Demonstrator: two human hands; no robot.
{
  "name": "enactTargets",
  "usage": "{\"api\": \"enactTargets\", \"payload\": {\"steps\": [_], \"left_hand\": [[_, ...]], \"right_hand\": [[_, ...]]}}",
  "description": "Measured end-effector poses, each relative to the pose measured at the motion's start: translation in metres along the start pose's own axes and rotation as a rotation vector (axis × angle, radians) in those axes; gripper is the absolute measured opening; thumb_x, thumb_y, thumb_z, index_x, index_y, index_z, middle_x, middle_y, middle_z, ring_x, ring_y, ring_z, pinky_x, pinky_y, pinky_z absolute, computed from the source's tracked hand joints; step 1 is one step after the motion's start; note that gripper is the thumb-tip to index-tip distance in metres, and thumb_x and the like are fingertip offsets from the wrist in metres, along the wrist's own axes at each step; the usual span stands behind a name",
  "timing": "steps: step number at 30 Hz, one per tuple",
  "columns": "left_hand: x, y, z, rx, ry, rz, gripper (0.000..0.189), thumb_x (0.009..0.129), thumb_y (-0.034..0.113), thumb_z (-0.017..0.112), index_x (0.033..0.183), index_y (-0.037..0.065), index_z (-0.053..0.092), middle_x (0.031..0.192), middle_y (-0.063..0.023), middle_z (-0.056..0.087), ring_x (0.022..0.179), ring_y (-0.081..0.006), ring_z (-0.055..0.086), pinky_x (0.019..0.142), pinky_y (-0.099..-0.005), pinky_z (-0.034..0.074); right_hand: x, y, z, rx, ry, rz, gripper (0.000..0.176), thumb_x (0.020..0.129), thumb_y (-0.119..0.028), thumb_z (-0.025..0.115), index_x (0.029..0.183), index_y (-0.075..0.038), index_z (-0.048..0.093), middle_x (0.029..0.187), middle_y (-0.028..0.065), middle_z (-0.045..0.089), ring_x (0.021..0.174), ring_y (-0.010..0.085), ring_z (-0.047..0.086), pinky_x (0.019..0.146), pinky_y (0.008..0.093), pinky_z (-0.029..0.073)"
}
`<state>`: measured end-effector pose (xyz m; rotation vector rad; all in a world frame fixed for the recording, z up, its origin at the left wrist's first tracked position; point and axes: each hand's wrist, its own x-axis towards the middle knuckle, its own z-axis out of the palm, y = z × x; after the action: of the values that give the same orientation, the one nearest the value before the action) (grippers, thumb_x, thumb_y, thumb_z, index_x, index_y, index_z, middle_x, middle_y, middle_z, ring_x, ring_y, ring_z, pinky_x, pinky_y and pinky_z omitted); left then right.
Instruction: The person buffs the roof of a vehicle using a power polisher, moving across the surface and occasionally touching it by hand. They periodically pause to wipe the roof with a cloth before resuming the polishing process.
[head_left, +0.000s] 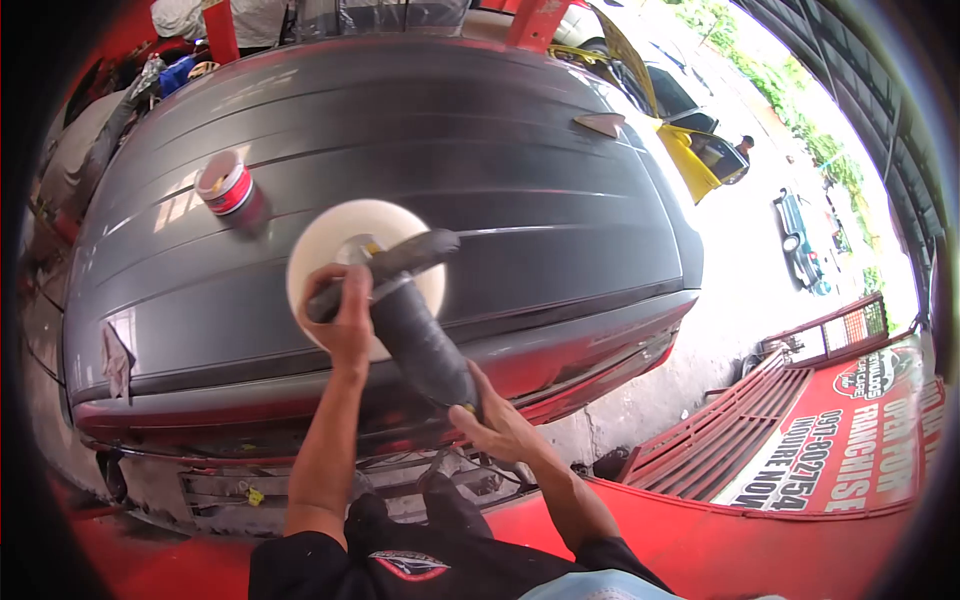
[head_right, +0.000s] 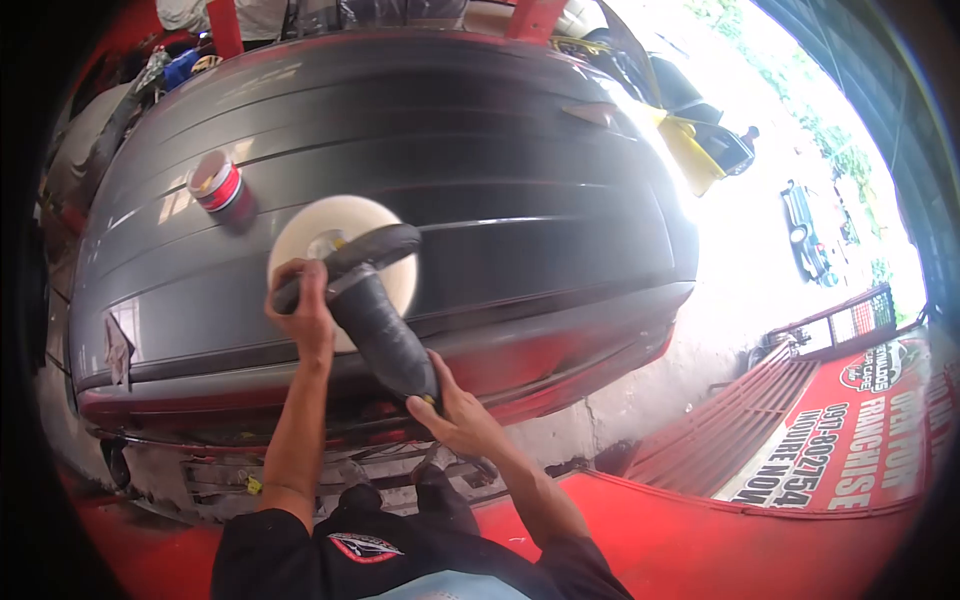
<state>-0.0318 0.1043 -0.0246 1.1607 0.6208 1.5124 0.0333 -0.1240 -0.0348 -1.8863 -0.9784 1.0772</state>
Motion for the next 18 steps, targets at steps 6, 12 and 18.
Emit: {"api": "enactTargets", "payload": {"steps": [6, 12, 18], "left_hand": [[-0.074, -0.042, 0.135, -0.257, -0.339, -0.318, 0.016, 0.083, -0.003, 0.077, 0.089, 0.004, 0.064, 0.082, 0.0015, 0.063, 0.075, -0.005, 0.061, 0.062, -0.0201, 0.05], [-0.124, -0.078, 0.268, -0.031, -0.595, -0.292, 0.035, 0.073, 0.039, 0.082, 0.083, 0.008, 0.071, 0.069, -0.0092, 0.068, 0.07, -0.0221, 0.069, 0.068, -0.0343, 0.054], [-0.132, -0.102, 0.33, -0.03, -0.731, -0.28, 0.037, 0.072, 0.041, 0.08, 0.083, 0.006, 0.071, 0.072, -0.0105, 0.071, 0.069, -0.0264, 0.071, 0.07, -0.0365, 0.056]], "right_hand": [[-0.051, 0.059, -0.059, 0.464, 0.387, 0.101, 0.075, 0.1, -0.025, 0.058, 0.157, -0.004, 0.015, 0.078, 0.0002, 0.055, 0.061, 0.0072, 0.051, 0.053, 0.026, 0.047], [-0.067, 0.115, -0.125, 0.478, 0.705, 0.226, 0.033, 0.104, -0.039, 0.051, 0.118, -0.009, 0.046, 0.071, 0.0045, 0.058, 0.051, 0.0134, 0.057, 0.044, 0.028, 0.05], [-0.051, 0.125, -0.158, 0.527, 0.873, 0.283, 0.039, 0.103, -0.049, 0.048, 0.103, -0.011, 0.048, 0.065, 0.005, 0.057, 0.046, 0.0153, 0.056, 0.041, 0.0291, 0.049]]}}
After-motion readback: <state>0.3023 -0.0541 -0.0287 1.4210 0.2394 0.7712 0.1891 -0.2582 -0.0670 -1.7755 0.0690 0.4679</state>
